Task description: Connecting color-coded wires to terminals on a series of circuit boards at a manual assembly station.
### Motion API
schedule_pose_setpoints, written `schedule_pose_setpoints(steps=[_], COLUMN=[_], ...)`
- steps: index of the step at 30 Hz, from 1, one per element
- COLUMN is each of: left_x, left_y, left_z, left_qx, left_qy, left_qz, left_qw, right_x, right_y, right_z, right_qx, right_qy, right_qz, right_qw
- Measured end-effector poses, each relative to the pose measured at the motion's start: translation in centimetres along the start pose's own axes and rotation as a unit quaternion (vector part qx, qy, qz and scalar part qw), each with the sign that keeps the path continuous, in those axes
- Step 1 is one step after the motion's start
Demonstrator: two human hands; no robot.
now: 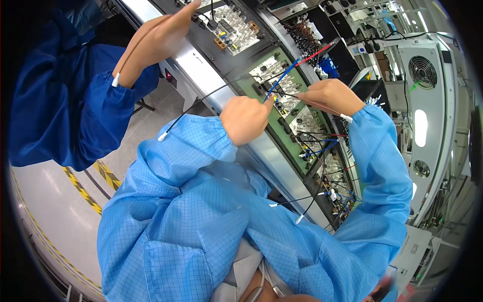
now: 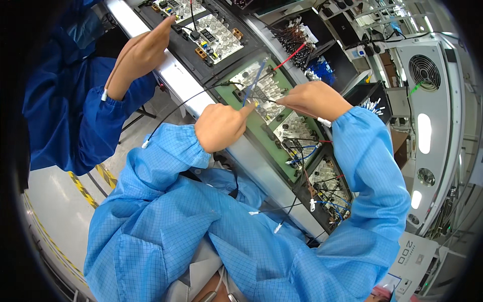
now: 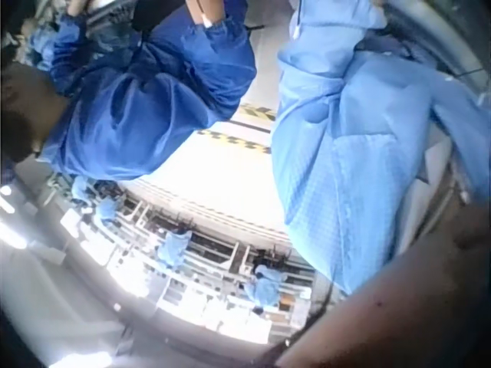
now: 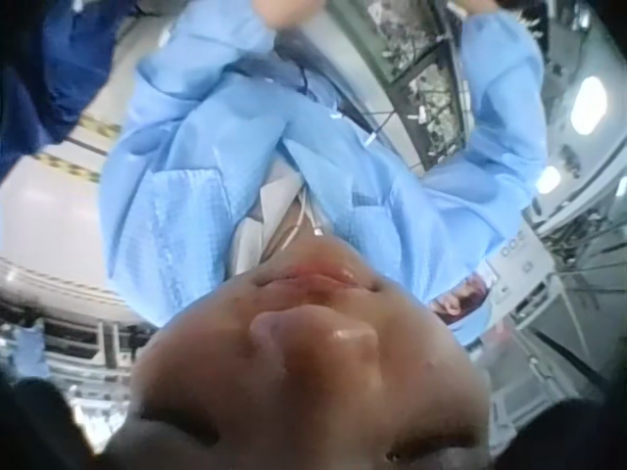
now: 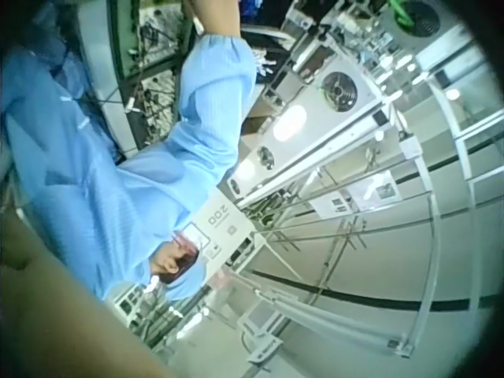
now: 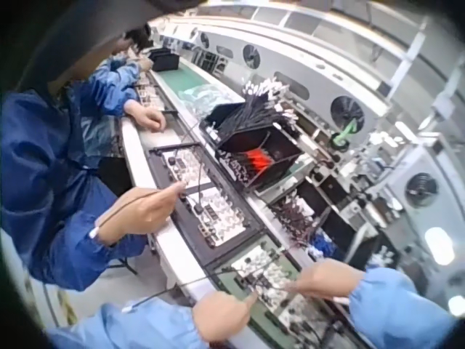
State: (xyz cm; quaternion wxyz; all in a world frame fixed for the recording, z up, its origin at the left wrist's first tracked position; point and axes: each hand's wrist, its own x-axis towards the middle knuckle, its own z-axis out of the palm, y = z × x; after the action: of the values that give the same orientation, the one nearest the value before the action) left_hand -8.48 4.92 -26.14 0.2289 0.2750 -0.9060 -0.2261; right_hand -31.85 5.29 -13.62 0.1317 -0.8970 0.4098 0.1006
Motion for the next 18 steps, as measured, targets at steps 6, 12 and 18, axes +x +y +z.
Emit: schedule_pose_setpoints(steps=[6,12,18], left_x=[0.3,0.1,-0.1], left_y=[-0.2,-0.2,0.2], left_z=[0.3,0.4,-0.7], left_qx=[-0.002,0.012,0.0], left_qy=[-0.007,-0.005,-0.04], left_qz=[0.016,0.029,0.032], left_qw=[1.0,0.999,0.999], right_x=[1.1,1.9,1.7], right_y=[1.2,1.0,1.0], right_z=[1.8,2.9,3.9], right_qx=[-0.138,-0.196,-0.269], right_qy=[0.0,0.049,0.042], right_qz=[-0.096,-0.133,-0.142], right_qw=[0.986,0.97,0.952])
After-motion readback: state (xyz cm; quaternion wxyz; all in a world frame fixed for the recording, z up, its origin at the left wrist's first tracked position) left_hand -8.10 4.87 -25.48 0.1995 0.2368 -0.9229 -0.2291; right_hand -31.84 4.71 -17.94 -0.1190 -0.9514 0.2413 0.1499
